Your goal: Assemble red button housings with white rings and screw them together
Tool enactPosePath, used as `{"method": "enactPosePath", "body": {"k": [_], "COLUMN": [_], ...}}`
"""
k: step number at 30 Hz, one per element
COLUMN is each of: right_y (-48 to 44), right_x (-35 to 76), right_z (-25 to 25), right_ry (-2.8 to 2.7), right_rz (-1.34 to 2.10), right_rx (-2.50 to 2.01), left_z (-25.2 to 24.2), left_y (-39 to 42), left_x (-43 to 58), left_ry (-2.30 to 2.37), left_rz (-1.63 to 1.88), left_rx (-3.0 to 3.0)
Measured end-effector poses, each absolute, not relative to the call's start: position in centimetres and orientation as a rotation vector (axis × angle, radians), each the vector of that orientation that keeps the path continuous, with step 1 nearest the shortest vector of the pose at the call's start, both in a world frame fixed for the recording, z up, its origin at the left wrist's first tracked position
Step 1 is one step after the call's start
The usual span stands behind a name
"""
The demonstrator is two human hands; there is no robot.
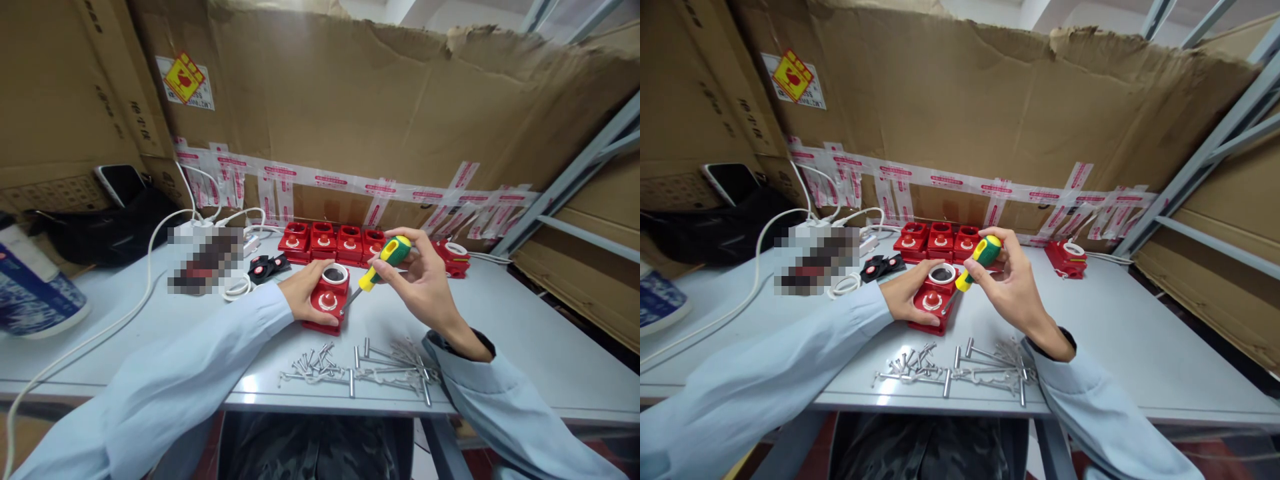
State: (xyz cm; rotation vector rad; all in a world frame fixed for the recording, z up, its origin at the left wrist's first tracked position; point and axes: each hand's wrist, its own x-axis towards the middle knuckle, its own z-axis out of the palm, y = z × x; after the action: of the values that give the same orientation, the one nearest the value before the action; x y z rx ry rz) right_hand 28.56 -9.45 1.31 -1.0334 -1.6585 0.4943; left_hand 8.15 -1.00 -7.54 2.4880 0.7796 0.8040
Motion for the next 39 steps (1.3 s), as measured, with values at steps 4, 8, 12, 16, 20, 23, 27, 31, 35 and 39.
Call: {"method": "enactPosePath", "body": {"k": [4, 8, 12, 16, 20, 23, 27, 31, 35, 39], "right_y": [-9.7, -9.9, -9.9, -9.9, -10.0, -10.1, -10.1, -10.3, -10.3, -9.9], "right_x": [28.5, 28.6, 28.8, 28.8, 28.5, 28.3, 28.2, 28.1, 28.0, 27.8], "right_z": [1.4, 1.5, 1.6, 1.6, 1.7, 1.6, 1.4, 1.5, 1.6, 1.2], "right_ry": [-1.686, -1.701, -1.712, -1.699, -1.657, -1.661, -1.682, -1.727, -1.756, -1.762], "right_rz": [0.446, 0.433, 0.42, 0.411, 0.399, 0.413, 0.407, 0.35, 0.262, 0.113], "right_rx": [-1.047, -1.069, -1.095, -1.103, -1.075, -1.068, -1.075, -1.086, -1.101, -1.14], "left_z": [-7.5, -7.4, -7.4, -7.5, -7.5, -7.6, -7.8, -8.0, -8.1, -8.2], "left_y": [-1.0, -1.1, -1.0, -1.0, -1.0, -0.9, -0.8, -0.7, -0.6, -0.7], "left_x": [8.1, 8.1, 8.1, 8.1, 8.1, 8.1, 8.1, 8.2, 8.2, 8.2], "left_ry": [0.783, 0.786, 0.794, 0.801, 0.784, 0.778, 0.785, 0.777, 0.773, 0.764], "left_rz": [0.801, 0.796, 0.788, 0.786, 0.799, 0.811, 0.822, 0.837, 0.848, 0.864], "left_rx": [2.493, 2.512, 2.53, 2.519, 2.52, 2.529, 2.533, 2.534, 2.537, 2.538]}}
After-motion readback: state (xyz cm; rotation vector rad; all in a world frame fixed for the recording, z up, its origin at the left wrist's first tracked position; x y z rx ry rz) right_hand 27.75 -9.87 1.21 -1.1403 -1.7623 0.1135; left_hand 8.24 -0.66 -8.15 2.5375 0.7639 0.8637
